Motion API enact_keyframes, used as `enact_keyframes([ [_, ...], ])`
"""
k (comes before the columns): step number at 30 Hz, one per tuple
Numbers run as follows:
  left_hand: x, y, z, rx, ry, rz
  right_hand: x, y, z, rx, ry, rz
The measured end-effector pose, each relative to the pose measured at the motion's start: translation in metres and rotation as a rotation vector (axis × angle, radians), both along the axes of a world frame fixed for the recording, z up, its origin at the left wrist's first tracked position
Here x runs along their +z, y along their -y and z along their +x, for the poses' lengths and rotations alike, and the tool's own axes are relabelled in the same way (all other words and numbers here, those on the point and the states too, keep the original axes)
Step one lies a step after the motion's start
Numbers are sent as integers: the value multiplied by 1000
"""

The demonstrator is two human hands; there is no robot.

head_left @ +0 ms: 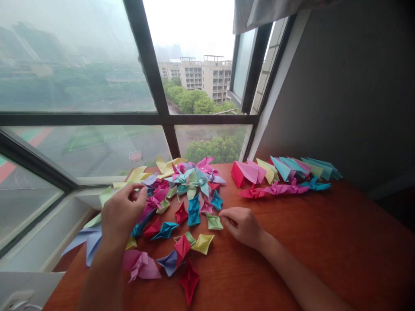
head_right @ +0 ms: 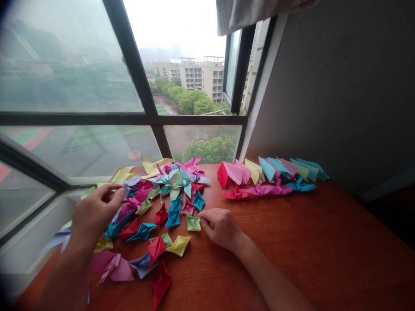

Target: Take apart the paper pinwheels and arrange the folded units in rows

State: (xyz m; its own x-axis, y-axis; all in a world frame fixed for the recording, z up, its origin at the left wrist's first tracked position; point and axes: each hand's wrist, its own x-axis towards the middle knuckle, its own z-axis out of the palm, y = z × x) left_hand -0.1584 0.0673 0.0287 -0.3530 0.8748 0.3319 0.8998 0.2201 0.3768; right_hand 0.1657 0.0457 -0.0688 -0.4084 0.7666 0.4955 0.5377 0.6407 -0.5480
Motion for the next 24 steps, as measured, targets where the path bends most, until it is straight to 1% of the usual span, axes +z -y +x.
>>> enact_keyframes([
  [2,-2,-2,-9,-33,-8,-102,0,-2,3,-34,-22,-18],
  [4,-3,-3,-14,-81,1,-165,1,-4,6,-65,-34,-26],
  [9,-5,-3,-17,-191,49,-212,2,-6,9,-74,-25,-32],
  [12,-8,-2,-21,-258,63,-201,0,-5,8,-65,-22,-25],
  [14,-8,-2,-24,-271,59,-186,-1,-5,8,-61,-23,-21],
  [16,-8,-1,-25,-255,50,-148,-1,-5,8,-61,-24,-20],
  [19,-5,1,-22,-190,71,-50,0,-5,8,-64,-25,-23],
  [21,-3,1,-17,-154,158,10,0,-5,8,-66,-24,-27],
  [22,-2,2,-14,-150,238,36,1,-5,8,-66,-25,-29],
  [24,-2,2,-6,-173,469,75,1,-5,8,-66,-29,-36],
])
